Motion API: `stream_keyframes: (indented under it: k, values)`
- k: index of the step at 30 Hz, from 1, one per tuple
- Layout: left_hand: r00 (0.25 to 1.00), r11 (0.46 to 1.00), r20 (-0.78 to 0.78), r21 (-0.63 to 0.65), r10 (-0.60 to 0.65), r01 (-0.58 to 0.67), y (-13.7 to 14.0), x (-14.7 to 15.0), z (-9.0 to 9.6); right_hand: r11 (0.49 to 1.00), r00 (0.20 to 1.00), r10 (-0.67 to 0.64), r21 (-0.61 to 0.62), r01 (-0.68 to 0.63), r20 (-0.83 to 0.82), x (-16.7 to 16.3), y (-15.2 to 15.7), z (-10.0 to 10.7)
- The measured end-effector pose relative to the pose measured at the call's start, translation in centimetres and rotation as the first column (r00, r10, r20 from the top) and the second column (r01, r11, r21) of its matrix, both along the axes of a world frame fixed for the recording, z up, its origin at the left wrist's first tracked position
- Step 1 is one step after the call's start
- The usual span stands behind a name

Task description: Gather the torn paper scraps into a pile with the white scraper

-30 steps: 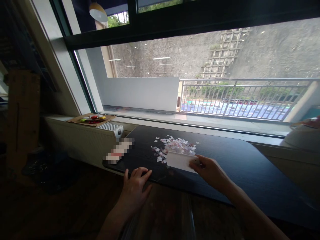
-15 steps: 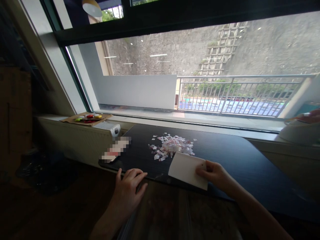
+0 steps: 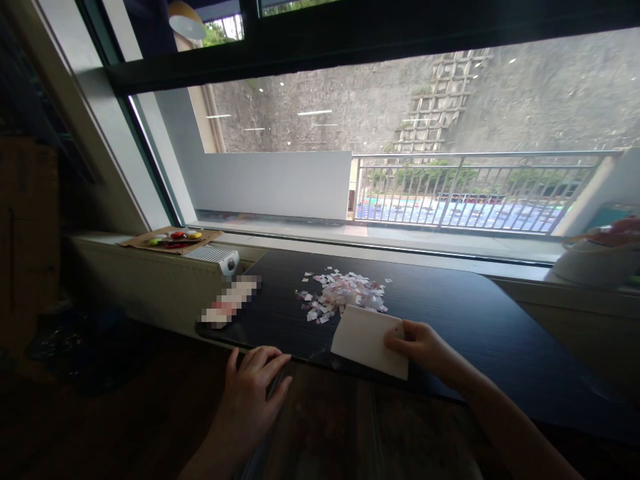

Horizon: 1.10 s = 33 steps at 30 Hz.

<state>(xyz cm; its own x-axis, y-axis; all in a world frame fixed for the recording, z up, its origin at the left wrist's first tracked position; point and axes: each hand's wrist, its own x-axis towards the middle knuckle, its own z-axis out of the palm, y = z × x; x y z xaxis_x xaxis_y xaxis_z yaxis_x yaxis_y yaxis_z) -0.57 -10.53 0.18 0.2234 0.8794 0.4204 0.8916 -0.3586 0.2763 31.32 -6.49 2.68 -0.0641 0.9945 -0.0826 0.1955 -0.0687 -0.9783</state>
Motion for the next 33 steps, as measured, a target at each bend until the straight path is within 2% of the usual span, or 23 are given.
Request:
stream_keyframes:
  k: [7, 9, 13, 15, 24, 30, 33]
  values:
    - [1.000, 0.996, -0.002, 0.094, 0.007, -0.007, 0.0, -0.1, -0.2, 0.990, 0.990, 0.129, -0.052, -0.133, -0.064, -0.5, -1.0, 0.4]
    - [1.000, 0.994, -0.005, 0.107, 0.008, -0.007, 0.1, -0.2, -0.3, 0.992, 0.991, 0.119, -0.038, -0.121, -0.065, -0.4, -1.1, 0.6]
    - [1.000, 0.995, -0.012, 0.101, 0.010, -0.009, 0.0, -0.2, -0.2, 0.999, 0.999, -0.004, 0.047, 0.006, -0.040, -0.4, -0.6, 0.8]
    - [1.000, 0.994, -0.019, 0.109, 0.003, -0.001, 0.0, -0.1, -0.2, 0.997, 0.999, -0.024, 0.073, 0.026, -0.026, -0.7, -0.1, 0.8]
    - [1.000, 0.993, -0.006, 0.114, 0.010, -0.009, -0.1, -0.1, -0.1, 0.987, 0.987, 0.161, 0.003, -0.161, 0.021, -1.0, -0.5, 1.4]
    - [1.000, 0.994, -0.004, 0.109, 0.007, -0.006, -0.2, -0.1, 0.0, 0.999, 0.998, 0.052, -0.006, -0.051, 0.037, 0.5, -1.1, 1.4]
    - [1.000, 0.995, 0.001, 0.101, 0.006, -0.006, -0.2, 0.0, 0.0, 0.997, 0.997, 0.076, -0.023, -0.076, -0.006, 0.3, -1.3, 0.9]
